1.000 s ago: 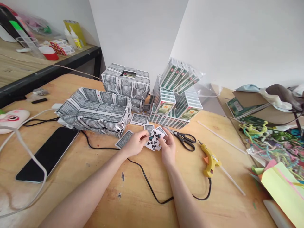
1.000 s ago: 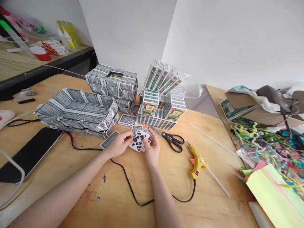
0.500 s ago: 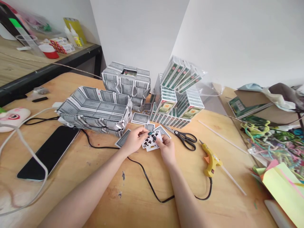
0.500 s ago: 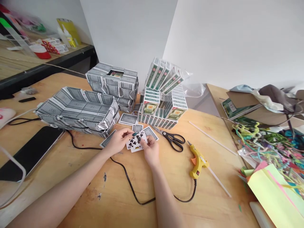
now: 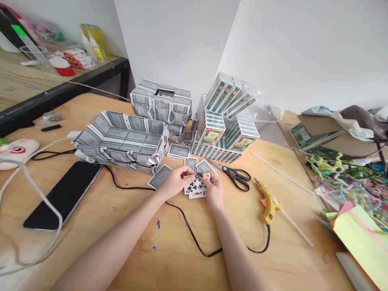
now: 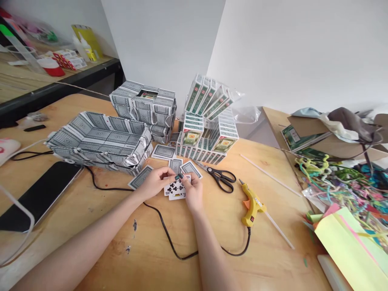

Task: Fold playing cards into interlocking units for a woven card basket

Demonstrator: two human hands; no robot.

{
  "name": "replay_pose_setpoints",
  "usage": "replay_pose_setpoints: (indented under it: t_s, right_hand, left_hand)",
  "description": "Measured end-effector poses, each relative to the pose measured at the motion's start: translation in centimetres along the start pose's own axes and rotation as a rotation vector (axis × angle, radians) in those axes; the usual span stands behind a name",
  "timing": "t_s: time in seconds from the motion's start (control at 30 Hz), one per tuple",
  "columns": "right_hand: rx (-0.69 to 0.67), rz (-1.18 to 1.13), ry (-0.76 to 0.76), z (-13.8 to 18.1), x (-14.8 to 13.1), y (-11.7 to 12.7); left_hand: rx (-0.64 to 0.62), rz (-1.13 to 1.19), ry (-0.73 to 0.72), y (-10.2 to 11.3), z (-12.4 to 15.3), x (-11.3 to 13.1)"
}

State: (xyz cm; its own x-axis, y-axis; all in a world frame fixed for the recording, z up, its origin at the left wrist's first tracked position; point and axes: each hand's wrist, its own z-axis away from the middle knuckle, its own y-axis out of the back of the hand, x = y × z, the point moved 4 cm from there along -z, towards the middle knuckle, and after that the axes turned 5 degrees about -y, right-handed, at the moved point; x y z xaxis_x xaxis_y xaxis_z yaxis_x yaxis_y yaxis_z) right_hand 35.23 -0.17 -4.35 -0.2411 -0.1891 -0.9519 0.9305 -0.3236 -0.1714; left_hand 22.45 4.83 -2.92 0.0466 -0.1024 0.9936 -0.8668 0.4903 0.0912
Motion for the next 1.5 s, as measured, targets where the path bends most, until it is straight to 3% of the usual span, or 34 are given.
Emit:
replay_pose_setpoints:
  t_s: [0.13, 0.33, 0.57, 0.73, 0.9, 1.3, 1.5]
  right_hand:
    - [0.028, -0.042, -0.008, -0.1, 0.0, 0.1]
    - [-0.025, -0.003, -0.008, 0.0, -0.5, -0.2]
    - [-0.105, -0.055, -0.104, -0.1, -0.1, 0.0]
    - [-0.133, 0.060, -0.067, 0.3, -0.8, -0.6]
    - [-0.174, 0.187, -0.056, 0.5, -1.2, -1.2]
    - [-0.147, 0.192, -0.028, 0.5, -0.8, -1.2]
    - [-0.100, 0.100, -0.032, 0.4, -0.2, -0.9]
  left_hand:
    - [-0.030, 0.065, -0.001, 0.0, -0.1, 0.0]
    - [0.107, -0.004, 0.052, 0.8, -0.3, -0.6]
    - [0.059, 0.029, 0.060, 0.7, -0.2, -0.4]
    - [0.109, -0.250, -0.047, 0.4, 0.2, 0.5]
    - [0.024, -0.402, -0.056, 0.2, 0.4, 0.6]
    - [-0.004, -0.315, -0.099, 0.6, 0.0, 0.5]
    - [0.073, -0.211, -0.067, 1.5, -0.5, 0.1]
